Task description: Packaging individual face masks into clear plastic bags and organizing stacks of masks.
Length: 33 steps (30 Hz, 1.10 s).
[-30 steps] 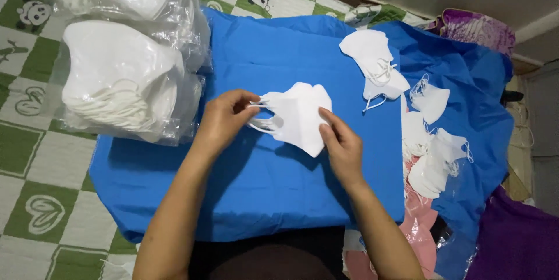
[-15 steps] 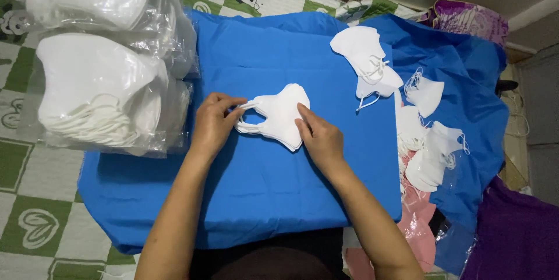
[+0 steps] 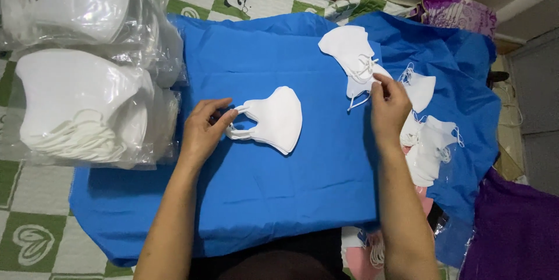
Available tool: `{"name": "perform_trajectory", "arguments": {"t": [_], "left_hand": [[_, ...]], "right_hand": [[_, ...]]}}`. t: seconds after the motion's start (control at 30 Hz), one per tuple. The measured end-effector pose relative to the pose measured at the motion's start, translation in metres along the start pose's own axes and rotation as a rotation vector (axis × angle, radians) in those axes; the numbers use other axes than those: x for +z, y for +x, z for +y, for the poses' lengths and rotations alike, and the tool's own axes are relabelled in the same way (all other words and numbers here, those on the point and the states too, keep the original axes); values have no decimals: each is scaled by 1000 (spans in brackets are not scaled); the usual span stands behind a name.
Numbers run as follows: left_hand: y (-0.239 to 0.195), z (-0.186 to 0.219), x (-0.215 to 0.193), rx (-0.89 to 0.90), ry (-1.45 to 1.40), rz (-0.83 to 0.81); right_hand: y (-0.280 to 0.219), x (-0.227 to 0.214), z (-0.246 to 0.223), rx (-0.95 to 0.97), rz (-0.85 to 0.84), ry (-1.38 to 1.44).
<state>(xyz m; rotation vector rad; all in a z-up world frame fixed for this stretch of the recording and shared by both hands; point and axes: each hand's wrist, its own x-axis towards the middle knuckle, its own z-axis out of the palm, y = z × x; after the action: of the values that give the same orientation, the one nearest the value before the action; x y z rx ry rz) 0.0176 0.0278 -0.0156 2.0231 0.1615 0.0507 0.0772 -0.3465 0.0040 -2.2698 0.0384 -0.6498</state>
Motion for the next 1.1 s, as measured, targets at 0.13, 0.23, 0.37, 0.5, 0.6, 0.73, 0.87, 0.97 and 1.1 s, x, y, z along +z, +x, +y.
{"name": "perform_trajectory", "arguments": {"t": [0.13,0.23,0.37,0.5,0.6,0.73,0.87,0.97,1.1], "left_hand": [[1,0,2,19,32,26],[-1,-1,3,17,47,25],[-2,7,1,-23,60,6],[0,0,3,-19,69,15],[1,-3,3,-11,81,24],[-1,-4,5,14,101,25],[-1,-7,5,20,115,34],[-1,-6,6,16,120,43],[-4,0,5,21,104,37]], "right_hand": [[26,27,35,-237,-31,-193],[32,48,23,-404,-102,-392],[42,78,35,-476,-131,-630],[50,84,43,-597,-26,-748],[48,82,41,-628,8,-737],[28,65,24,-542,-63,-745],[7,50,25,-377,-294,-751],[12,25,0,-297,-405,-749],[43,17,25,-342,-463,-733]]}}
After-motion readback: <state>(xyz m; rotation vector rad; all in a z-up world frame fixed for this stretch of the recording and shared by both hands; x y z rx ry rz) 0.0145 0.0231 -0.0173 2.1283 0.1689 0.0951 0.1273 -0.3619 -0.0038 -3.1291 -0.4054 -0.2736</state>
